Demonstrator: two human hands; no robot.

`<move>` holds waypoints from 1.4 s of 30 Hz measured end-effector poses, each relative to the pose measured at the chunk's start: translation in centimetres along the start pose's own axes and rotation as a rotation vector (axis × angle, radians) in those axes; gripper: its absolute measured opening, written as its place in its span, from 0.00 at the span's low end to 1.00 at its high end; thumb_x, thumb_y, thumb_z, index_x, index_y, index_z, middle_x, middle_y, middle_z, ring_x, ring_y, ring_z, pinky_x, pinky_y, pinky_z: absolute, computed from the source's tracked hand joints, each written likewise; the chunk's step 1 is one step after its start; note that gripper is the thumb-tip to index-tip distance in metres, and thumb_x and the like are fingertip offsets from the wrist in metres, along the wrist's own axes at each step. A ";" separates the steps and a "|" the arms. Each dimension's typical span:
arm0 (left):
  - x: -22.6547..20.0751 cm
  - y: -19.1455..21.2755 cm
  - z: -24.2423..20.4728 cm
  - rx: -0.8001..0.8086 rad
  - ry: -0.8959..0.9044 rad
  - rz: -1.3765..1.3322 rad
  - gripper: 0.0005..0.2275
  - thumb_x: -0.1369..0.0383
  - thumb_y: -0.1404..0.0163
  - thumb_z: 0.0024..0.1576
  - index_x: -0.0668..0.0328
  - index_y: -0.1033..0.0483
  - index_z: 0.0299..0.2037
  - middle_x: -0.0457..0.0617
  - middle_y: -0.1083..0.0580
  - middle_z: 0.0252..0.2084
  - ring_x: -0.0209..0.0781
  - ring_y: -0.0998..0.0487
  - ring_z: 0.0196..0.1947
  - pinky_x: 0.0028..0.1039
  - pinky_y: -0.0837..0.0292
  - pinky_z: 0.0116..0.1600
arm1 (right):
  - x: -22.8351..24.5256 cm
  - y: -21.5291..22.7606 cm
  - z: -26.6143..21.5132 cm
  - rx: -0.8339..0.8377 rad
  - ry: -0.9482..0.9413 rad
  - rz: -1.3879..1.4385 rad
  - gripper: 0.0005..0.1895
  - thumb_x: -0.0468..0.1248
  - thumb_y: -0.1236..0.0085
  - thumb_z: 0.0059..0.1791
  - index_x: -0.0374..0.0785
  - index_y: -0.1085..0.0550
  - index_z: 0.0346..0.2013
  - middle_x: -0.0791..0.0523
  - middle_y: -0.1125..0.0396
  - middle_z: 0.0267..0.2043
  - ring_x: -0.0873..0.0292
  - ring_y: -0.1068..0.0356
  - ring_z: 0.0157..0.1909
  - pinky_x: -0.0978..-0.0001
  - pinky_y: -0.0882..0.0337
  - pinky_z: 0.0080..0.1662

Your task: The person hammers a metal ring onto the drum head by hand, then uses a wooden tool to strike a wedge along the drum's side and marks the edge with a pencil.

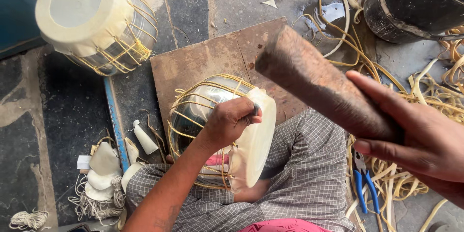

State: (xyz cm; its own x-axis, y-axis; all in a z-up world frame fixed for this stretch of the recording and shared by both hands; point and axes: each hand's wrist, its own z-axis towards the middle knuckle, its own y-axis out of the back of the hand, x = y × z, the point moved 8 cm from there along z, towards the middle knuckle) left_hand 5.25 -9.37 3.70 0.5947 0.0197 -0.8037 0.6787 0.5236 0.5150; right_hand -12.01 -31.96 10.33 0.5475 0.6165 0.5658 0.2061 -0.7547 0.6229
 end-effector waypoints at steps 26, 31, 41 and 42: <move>6.8 4.7 -2.2 -0.275 0.229 -0.023 0.09 0.64 0.45 0.62 0.64 0.22 0.43 0.50 0.20 0.33 0.40 0.17 0.34 0.32 0.22 0.40 | -11.7 -27.8 19.3 -0.075 -0.190 1.413 0.27 0.40 0.38 0.42 0.35 0.31 0.54 0.49 0.32 0.42 0.53 0.30 0.44 0.57 0.26 0.43; -0.5 0.8 -6.6 -0.295 -0.093 0.312 0.06 0.68 0.53 0.66 0.58 0.24 0.41 0.54 0.23 0.36 0.55 0.20 0.35 0.40 0.23 0.41 | -12.8 -27.1 20.2 -0.111 -0.078 1.526 0.27 0.40 0.39 0.42 0.34 0.31 0.53 0.51 0.33 0.43 0.53 0.31 0.43 0.57 0.26 0.43; -1.7 0.5 -5.1 0.005 -0.102 0.106 0.10 0.65 0.42 0.61 0.63 0.28 0.36 0.51 0.24 0.32 0.49 0.19 0.33 0.35 0.24 0.39 | -10.0 -20.0 16.4 -0.165 0.053 1.297 0.30 0.40 0.42 0.43 0.31 0.32 0.58 0.52 0.28 0.45 0.57 0.27 0.47 0.61 0.24 0.47; -1.8 0.7 -4.7 -0.023 -0.118 0.048 0.10 0.65 0.42 0.61 0.62 0.28 0.36 0.50 0.23 0.33 0.48 0.19 0.34 0.34 0.23 0.40 | -9.5 -18.7 15.4 -0.181 0.053 1.297 0.29 0.39 0.41 0.42 0.31 0.35 0.55 0.53 0.26 0.48 0.58 0.24 0.50 0.61 0.21 0.50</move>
State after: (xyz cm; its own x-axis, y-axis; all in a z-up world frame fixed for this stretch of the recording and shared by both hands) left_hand 2.66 -4.99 4.07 0.6739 -0.0543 -0.7368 0.6389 0.5437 0.5443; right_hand -8.59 -27.11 -15.02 0.2307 -0.5198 0.8225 -0.5570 -0.7637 -0.3264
